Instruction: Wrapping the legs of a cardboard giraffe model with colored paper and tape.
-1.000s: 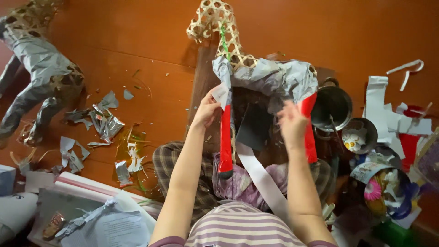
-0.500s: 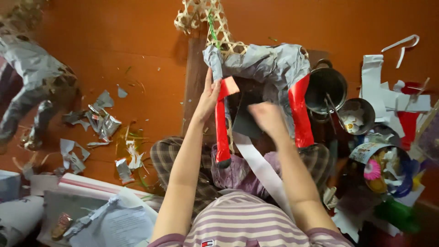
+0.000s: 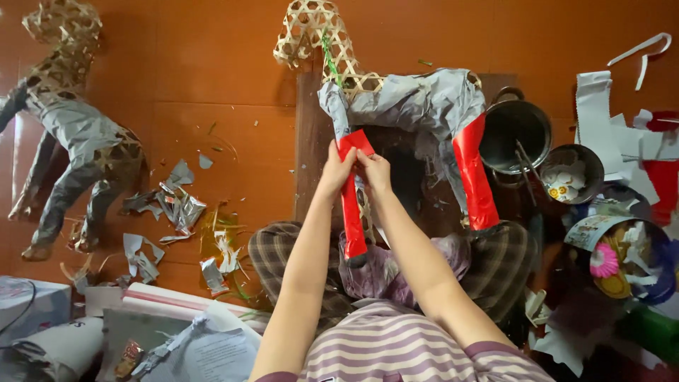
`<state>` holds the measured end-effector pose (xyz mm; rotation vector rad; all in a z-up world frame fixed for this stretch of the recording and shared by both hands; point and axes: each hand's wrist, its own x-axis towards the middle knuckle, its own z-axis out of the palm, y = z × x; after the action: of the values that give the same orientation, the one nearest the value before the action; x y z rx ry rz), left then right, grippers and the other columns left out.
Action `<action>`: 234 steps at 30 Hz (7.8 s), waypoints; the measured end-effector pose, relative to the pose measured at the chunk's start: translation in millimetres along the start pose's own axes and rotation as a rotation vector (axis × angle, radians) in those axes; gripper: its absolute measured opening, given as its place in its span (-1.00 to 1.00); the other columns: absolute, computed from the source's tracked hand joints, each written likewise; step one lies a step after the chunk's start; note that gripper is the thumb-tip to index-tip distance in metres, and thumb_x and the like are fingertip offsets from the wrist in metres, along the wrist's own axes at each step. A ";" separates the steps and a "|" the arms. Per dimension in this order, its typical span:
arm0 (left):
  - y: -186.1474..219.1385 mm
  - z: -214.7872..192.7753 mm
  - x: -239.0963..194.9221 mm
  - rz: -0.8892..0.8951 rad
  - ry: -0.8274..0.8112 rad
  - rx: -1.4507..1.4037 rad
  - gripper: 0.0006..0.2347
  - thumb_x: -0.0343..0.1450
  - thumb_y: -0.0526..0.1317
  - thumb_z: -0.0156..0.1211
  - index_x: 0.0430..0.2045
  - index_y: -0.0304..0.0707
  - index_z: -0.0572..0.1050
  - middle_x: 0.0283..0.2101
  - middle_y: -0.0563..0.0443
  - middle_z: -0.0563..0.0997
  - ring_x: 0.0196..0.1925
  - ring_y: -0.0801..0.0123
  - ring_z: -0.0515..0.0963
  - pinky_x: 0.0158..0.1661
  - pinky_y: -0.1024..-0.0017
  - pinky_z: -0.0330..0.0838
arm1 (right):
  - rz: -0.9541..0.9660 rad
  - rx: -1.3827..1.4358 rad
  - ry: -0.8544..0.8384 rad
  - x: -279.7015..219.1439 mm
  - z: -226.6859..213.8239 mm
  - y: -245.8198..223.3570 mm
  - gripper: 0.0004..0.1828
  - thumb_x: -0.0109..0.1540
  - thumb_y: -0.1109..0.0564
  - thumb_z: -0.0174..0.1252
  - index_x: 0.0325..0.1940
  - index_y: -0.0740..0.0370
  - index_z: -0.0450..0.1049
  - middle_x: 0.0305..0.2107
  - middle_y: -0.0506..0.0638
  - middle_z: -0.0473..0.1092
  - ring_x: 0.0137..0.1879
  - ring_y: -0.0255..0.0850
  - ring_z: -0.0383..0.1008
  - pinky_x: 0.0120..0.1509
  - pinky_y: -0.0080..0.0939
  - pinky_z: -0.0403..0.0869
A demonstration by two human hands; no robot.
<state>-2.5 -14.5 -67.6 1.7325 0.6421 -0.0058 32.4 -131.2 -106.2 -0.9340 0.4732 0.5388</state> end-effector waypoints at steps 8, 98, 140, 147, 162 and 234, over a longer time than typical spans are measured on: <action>-0.6 21.1 -0.9 0.002 0.109 0.271 -0.37 0.48 -0.10 0.16 0.41 -0.27 0.02 -0.11 -0.50 0.64 -0.05 -0.32 0.64 -0.08 -0.03 0.51 | -0.740 -0.807 0.161 1.6 9.9 -10.9 -0.81 0.29 0.22 0.28 -0.04 0.32 0.56 -0.30 0.15 0.52 -0.22 0.04 0.53 -0.12 -0.06 0.46; 9.9 43.5 -191.6 -0.145 -0.428 -0.330 -0.23 0.44 -0.05 0.24 0.50 -0.15 -0.09 0.44 -0.36 0.18 0.49 0.00 0.21 0.36 0.15 0.18 | -0.702 -0.789 0.213 -223.4 -92.1 -149.8 -0.63 0.31 0.22 0.22 -0.47 0.29 0.19 -0.56 -0.22 0.15 -0.37 -0.50 0.09 -0.36 -0.33 0.15; -64.5 42.8 -185.9 -0.373 -0.296 -0.808 -0.50 0.45 -0.19 0.30 0.29 -0.18 0.25 0.26 -0.12 0.48 0.19 0.30 0.54 0.10 0.33 0.49 | -0.659 -1.214 -0.126 -234.8 -69.9 -110.4 -0.80 0.25 0.17 0.27 -0.14 0.34 0.49 -0.15 0.10 0.48 -0.13 -0.12 0.54 -0.02 -0.16 0.50; -122.6 22.8 -201.9 -0.733 -0.464 -1.119 -0.69 0.50 -0.02 0.14 0.04 -0.14 0.46 -0.06 -0.04 0.60 -0.06 0.21 0.61 -0.08 0.15 0.54 | -0.622 -1.567 -0.809 -269.2 -53.2 -46.2 -0.82 0.20 0.18 0.20 -0.18 0.27 0.40 0.16 0.30 0.35 0.37 0.21 0.24 0.43 0.14 0.22; 2.9 -57.0 -232.3 -0.419 -0.442 -1.275 -0.35 0.40 0.25 0.03 0.21 -0.31 0.34 0.21 -0.16 0.53 0.15 0.11 0.63 0.18 0.05 0.49 | -0.964 -1.212 -0.347 -259.4 -13.4 -71.7 -0.77 0.22 0.24 0.28 -0.06 0.33 0.49 -0.08 0.17 0.46 0.10 0.12 0.45 0.16 -0.01 0.44; -25.5 -7.4 -128.3 -0.070 -0.195 -0.610 -0.51 0.33 -0.13 0.47 0.06 -0.42 0.45 -0.16 -0.04 0.65 -0.22 0.37 0.63 -0.23 0.40 0.55 | 0.184 -0.031 -0.203 -247.0 -57.2 9.9 -0.61 0.20 -0.14 0.37 -0.47 -0.01 0.31 -0.70 -0.26 0.13 -0.65 -0.41 0.11 -0.60 -0.37 0.06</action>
<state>-124.1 -57.6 -45.2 1.1048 0.4936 -0.0248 -172.6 -230.6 5.3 -0.8595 0.3700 0.8018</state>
